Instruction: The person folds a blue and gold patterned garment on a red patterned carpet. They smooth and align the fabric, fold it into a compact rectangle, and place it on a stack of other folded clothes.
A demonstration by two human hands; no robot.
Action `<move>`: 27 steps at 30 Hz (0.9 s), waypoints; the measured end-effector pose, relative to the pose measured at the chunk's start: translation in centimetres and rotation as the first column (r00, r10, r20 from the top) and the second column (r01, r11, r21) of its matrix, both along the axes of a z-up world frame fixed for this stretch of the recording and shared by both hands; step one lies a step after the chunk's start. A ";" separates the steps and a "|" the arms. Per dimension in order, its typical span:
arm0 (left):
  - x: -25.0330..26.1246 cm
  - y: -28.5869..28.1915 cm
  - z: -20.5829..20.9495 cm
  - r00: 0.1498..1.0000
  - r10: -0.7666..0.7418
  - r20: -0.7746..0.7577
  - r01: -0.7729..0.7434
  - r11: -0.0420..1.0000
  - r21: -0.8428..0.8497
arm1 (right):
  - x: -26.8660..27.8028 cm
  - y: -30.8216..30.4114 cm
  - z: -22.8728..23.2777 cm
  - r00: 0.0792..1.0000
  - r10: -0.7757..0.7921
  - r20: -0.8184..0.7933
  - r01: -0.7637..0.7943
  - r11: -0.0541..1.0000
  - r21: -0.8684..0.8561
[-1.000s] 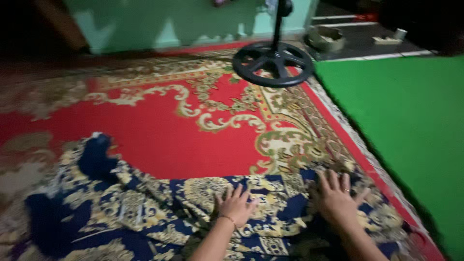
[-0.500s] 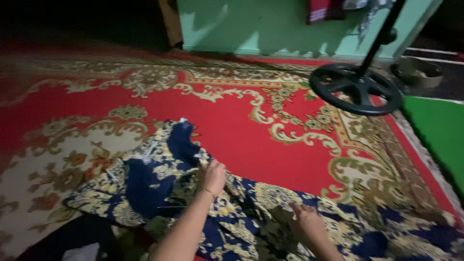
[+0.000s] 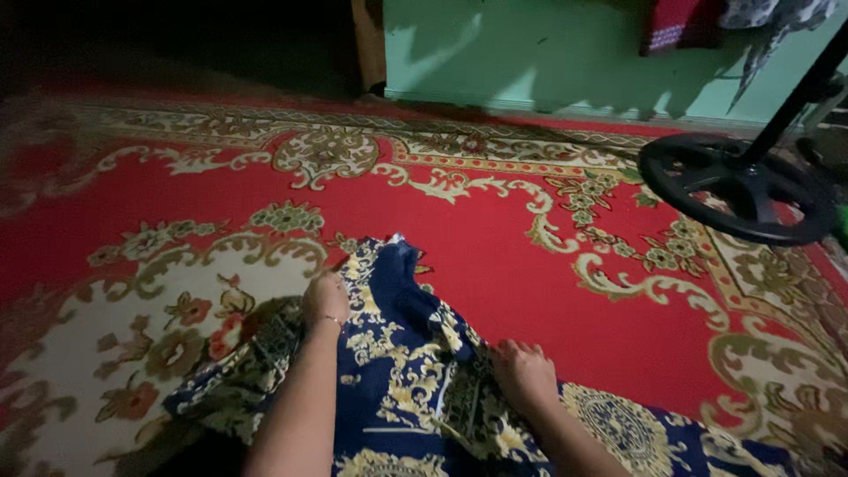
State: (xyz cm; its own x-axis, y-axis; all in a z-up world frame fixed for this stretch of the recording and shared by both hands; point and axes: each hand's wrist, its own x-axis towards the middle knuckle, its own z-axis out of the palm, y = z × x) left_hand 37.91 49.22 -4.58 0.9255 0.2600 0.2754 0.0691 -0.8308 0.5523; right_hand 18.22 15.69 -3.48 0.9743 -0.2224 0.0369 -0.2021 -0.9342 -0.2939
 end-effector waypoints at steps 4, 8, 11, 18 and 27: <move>4.2 0.8 -2.9 0.991 0.024 -0.131 -0.041 0.991 -0.130 | 5.1 2.1 -1.7 0.982 0.046 0.183 -0.063 0.994 0.086; 8.6 2.1 -8.8 0.990 -0.029 -0.139 0.002 0.981 -0.193 | 8.6 4.6 -3.0 0.969 0.120 0.218 -0.153 0.979 0.138; 11.4 2.5 -14.1 0.987 -0.139 0.079 0.149 0.979 -0.140 | 10.2 6.2 -2.9 0.954 0.170 0.248 -0.210 0.968 0.141; 13.4 3.6 -15.4 0.980 -0.185 -0.076 0.153 0.939 -0.309 | 10.2 7.4 2.6 0.909 0.103 0.403 -0.155 0.983 0.099; 5.2 16.2 -11.2 0.936 -0.320 0.147 0.352 0.834 -0.426 | -1.9 13.0 2.6 0.460 0.805 0.376 -0.806 0.555 -0.204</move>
State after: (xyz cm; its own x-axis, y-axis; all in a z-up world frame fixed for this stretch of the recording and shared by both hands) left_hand 43.12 65.47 -15.78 0.9614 0.0450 0.2713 -0.2201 -0.4657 0.8571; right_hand 16.31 28.69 -0.85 0.6132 0.6528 0.4447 0.7699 -0.6200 -0.1515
